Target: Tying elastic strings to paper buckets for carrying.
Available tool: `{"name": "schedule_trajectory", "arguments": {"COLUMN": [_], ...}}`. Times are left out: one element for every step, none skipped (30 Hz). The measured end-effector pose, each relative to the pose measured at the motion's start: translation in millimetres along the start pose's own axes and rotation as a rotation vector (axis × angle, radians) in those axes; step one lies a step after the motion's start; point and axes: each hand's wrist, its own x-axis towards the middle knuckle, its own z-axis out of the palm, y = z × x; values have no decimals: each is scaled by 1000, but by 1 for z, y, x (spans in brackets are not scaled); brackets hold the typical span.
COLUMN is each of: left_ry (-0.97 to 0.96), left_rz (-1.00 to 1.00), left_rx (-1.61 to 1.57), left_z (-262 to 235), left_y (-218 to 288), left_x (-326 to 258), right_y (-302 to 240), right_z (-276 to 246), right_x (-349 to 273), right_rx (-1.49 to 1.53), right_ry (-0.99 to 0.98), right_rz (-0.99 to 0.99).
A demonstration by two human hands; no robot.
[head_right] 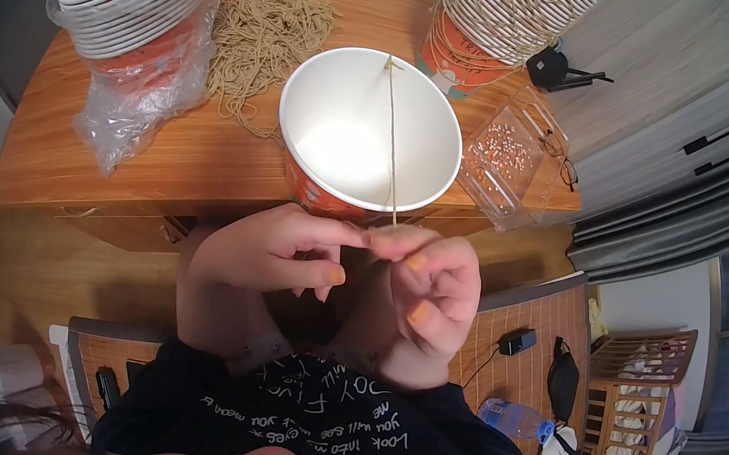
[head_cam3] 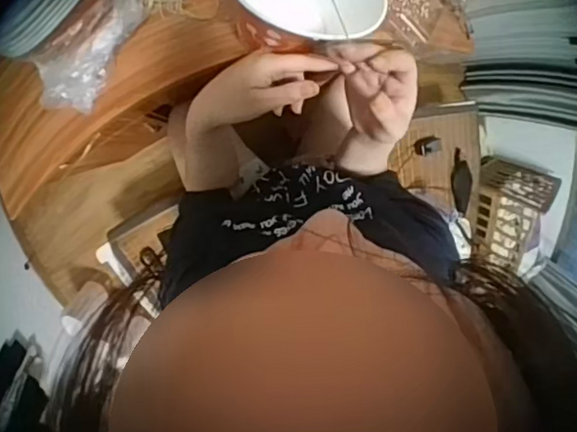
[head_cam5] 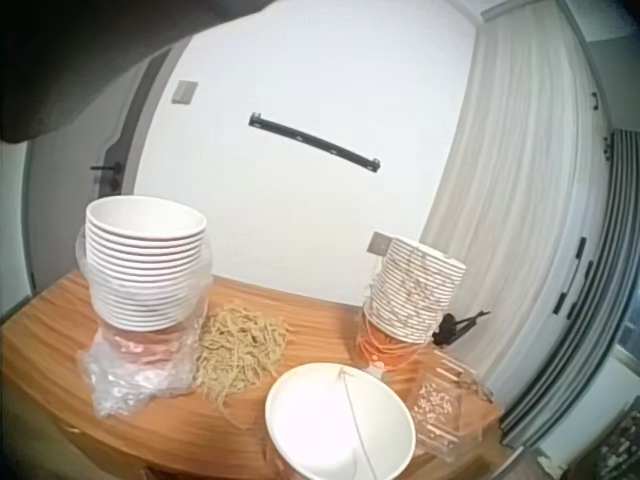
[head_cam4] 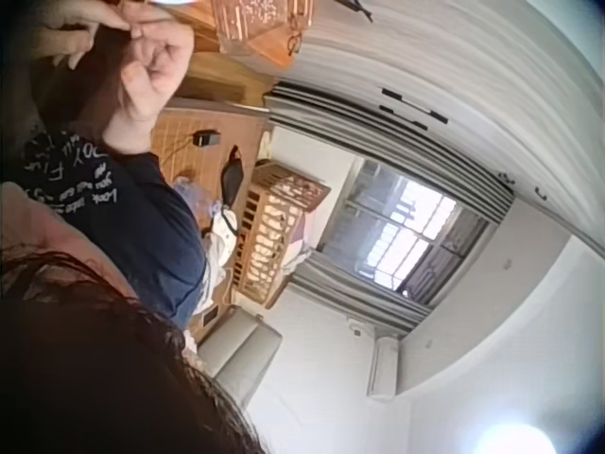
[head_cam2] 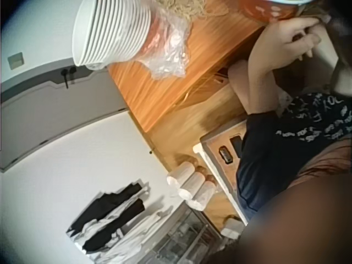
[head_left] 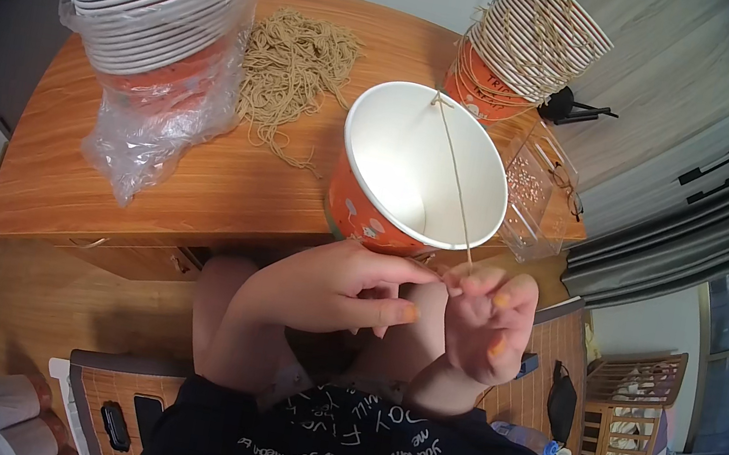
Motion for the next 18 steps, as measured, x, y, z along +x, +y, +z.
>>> {"name": "schedule_trajectory", "arguments": {"left_ry": [35, 68, 68, 78, 86, 197, 210, 320, 415, 476, 474, 522, 570, 570, 616, 661, 658, 659], "left_rz": [42, 85, 84, 165, 245, 358, 356, 428, 501, 449, 448, 498, 548, 547, 545, 543, 543, 536], "left_rx": [-50, -101, -100, -141, -183, -342, -333, -334, -342, -247, -246, -194, -142, -141, -218, -295, -295, -289], "left_z": [3, 6, 9, 11, 14, 27, 35, 42, 45, 48, 50, 52, 55, 58, 60, 62, 62, 62], "left_y": [1, 2, 5, 9, 11, 6, 4, 3, 3, 11, 10, 9, 7, 5, 3, 0, -1, -2], "left_x": [-1, -2, -4, -6, -7, -7, -10, -12, -9, -11, -8, -4, 1, 5, 10, 13, 15, 17], "right_y": [-2, -4, -7, -10, -11, -12, -11, -9, -9, -9, -9, -9, -10, -10, -11, -14, -17, -19], "right_z": [3, -1, -5, 0, -5, -14, -16, -12, -15, -19, -22, -23, -24, -25, -26, -26, -25, -24], "right_x": [-2, -6, -9, -7, -9, -14, -14, -13, -15, -17, -19, -20, -20, -20, -20, -20, -20, -20], "right_rx": [54, 107, 159, 113, 112, 121, 148, 110, 108, 67, 27, 16, 17, -24, -68, -68, -212, -352], "right_ry": [17, -12, -42, 2, 5, -10, -34, 4, 7, 26, 46, 61, 62, 61, 61, 63, 117, 169], "right_rz": [47, 81, 116, 127, 125, 157, 194, 202, 200, 219, 238, 239, 239, 243, 246, 244, 282, 321]}}
